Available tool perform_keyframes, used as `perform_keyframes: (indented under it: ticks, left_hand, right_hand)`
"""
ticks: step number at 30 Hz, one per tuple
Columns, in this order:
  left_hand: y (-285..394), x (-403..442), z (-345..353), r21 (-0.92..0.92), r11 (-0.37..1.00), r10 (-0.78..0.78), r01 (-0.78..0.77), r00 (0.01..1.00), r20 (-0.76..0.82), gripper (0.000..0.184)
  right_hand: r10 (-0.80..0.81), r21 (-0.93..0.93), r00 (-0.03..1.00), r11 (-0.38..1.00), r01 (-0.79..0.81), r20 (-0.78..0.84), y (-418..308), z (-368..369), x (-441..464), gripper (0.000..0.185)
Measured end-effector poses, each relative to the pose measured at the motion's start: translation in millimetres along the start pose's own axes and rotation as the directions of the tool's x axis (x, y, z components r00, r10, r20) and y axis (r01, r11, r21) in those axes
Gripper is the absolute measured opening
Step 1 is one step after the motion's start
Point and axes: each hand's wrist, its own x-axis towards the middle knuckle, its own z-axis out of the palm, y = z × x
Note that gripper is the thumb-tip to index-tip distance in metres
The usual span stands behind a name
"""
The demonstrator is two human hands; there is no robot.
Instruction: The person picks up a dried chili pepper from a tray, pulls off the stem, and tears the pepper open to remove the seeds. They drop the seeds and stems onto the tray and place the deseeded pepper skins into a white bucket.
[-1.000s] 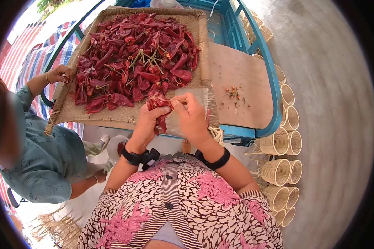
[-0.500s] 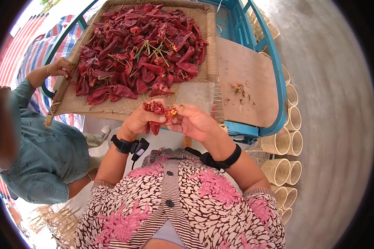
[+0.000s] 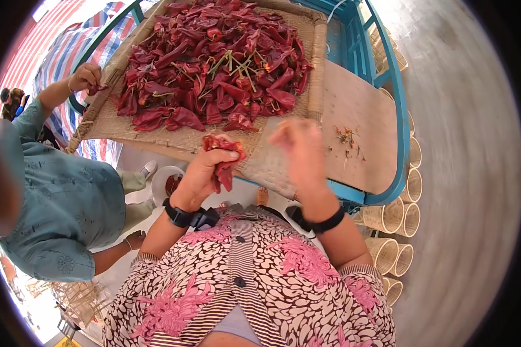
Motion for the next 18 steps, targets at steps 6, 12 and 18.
perform_keyframes:
  ticks: [6,12,18]
  left_hand:
    - [9.5,-40.3,-23.7,0.159,0.982,0.142,-0.100,0.950,-0.278,0.018]
    - [-7.2,-109.5,-134.4,0.244,0.945,0.326,-0.218,0.666,-0.671,0.019]
    - [-78.2,-148.9,-294.6,0.002,0.987,0.092,-0.161,0.555,-0.827,0.014]
  right_hand:
    - [-0.249,-0.589,0.951,0.802,0.096,-0.183,-36.7,-69.0,45.8,0.017]
    - [-0.232,-0.902,0.968,0.431,0.014,-0.096,-13.3,-214.5,78.1,0.032]
    - [-0.195,-0.651,0.929,0.757,-0.063,-0.316,-23.9,-205.1,46.5,0.031]
